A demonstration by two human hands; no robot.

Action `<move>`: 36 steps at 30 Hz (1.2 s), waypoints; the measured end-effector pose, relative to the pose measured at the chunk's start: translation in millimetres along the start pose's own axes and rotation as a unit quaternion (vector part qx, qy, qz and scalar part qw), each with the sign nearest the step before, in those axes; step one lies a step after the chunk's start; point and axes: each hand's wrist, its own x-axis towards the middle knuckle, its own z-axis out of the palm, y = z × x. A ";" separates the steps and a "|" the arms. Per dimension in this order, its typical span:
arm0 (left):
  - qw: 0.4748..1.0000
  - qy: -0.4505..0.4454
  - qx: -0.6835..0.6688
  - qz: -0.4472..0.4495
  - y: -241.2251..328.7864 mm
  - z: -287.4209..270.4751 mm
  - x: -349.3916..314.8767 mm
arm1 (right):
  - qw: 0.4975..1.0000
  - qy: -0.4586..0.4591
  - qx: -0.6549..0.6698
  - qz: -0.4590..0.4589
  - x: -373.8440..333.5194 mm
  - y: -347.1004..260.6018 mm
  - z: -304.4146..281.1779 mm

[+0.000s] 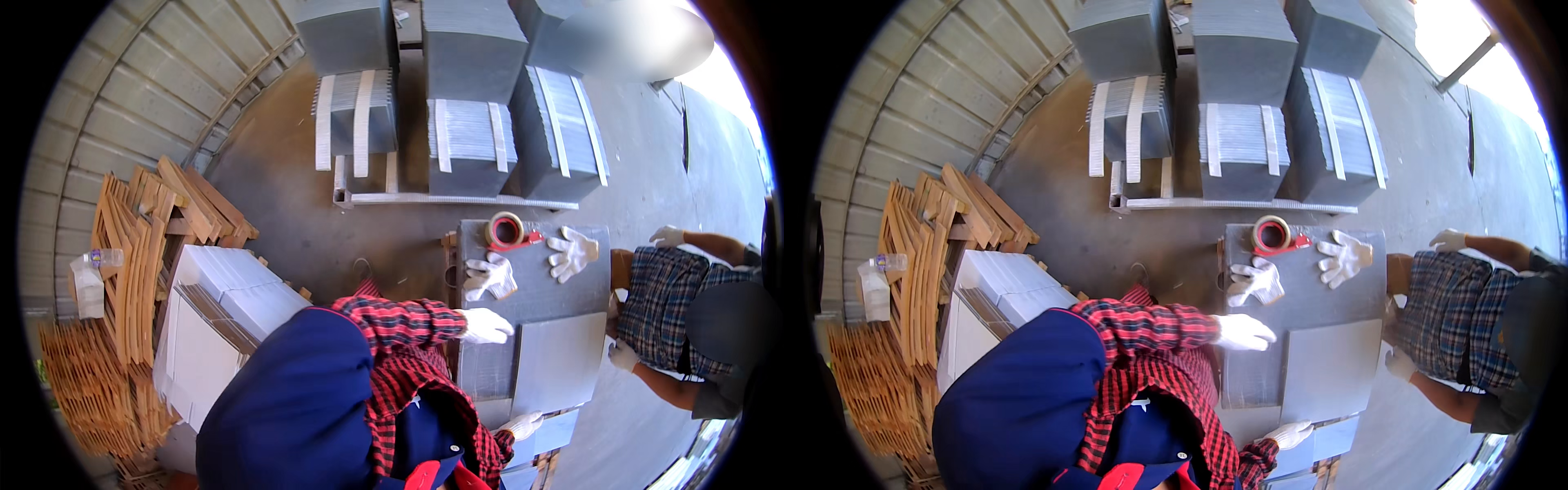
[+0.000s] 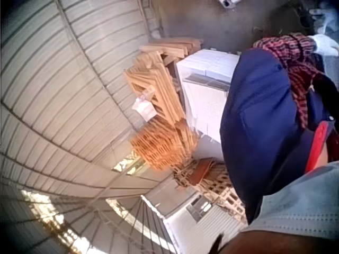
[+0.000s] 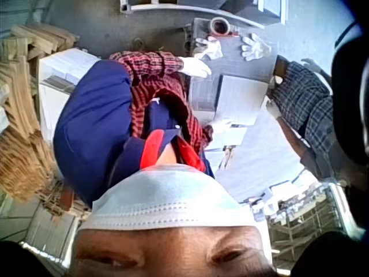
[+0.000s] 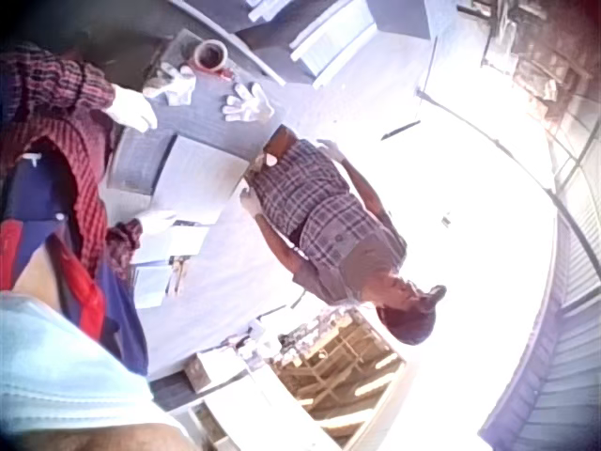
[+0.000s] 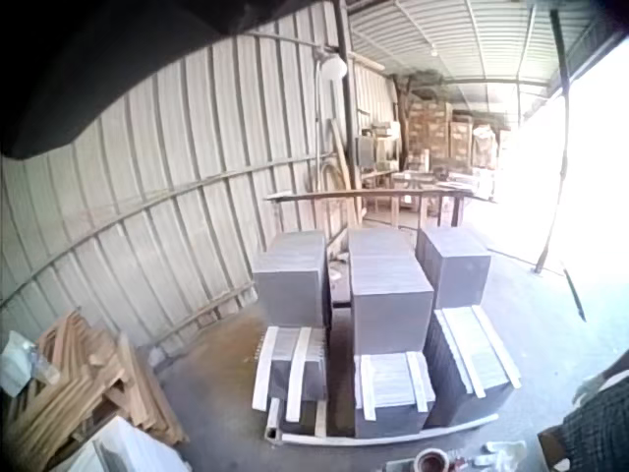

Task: The person places gray rectangular panels into clear plastic bags and then into a cardboard box. They use a red tape dispenser to seal the box flaps. The person repeats this process with multiple panels, stacking them in the box.

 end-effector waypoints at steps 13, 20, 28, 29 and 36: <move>0.922 0.297 0.038 -0.244 -240.9 -145.4 -289.7 | 0.744 -0.349 0.040 -0.568 -318.2 -241.4 183.5; 0.877 0.423 -0.075 -0.216 -277.3 -226.4 -313.3 | 0.668 -0.444 -0.045 -0.596 -378.4 -290.3 251.9; 0.702 0.620 -0.296 -0.187 -376.7 -323.8 -328.6 | 0.666 -0.521 -0.096 -0.525 -364.2 -331.0 363.1; 0.700 0.620 -0.288 -0.207 -380.8 -344.1 -336.4 | 0.679 -0.530 -0.092 -0.500 -364.3 -331.8 385.4; 0.702 0.585 -0.196 -0.357 -402.1 -479.9 -346.3 | 0.677 -0.551 -0.170 -0.458 -359.9 -359.6 535.1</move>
